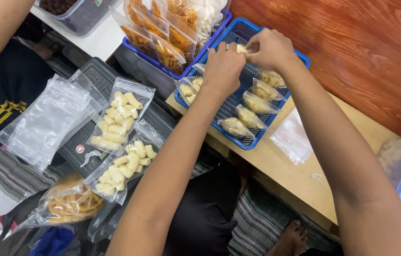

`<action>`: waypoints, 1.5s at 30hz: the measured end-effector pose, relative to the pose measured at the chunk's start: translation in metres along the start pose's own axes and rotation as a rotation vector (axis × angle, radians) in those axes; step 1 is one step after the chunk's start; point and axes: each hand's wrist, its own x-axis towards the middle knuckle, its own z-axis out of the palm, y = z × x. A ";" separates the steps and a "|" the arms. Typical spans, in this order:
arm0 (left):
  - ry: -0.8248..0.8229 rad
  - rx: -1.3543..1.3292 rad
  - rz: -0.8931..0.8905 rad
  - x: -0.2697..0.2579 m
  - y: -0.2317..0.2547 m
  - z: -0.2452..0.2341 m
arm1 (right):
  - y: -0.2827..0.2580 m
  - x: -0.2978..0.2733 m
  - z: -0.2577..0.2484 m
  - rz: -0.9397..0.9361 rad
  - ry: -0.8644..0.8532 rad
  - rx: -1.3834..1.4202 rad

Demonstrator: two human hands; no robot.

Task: Putting on gloves and packing pasta into small plastic bags from a large container.

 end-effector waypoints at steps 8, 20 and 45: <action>0.088 -0.010 0.032 -0.006 -0.003 -0.016 | -0.011 -0.009 -0.016 0.022 -0.043 0.080; 0.324 -0.018 0.040 -0.009 0.018 -0.044 | 0.009 -0.022 -0.029 -0.028 0.129 0.114; -0.457 -0.643 -0.326 -0.052 0.232 0.057 | 0.142 -0.284 0.063 0.941 0.019 0.402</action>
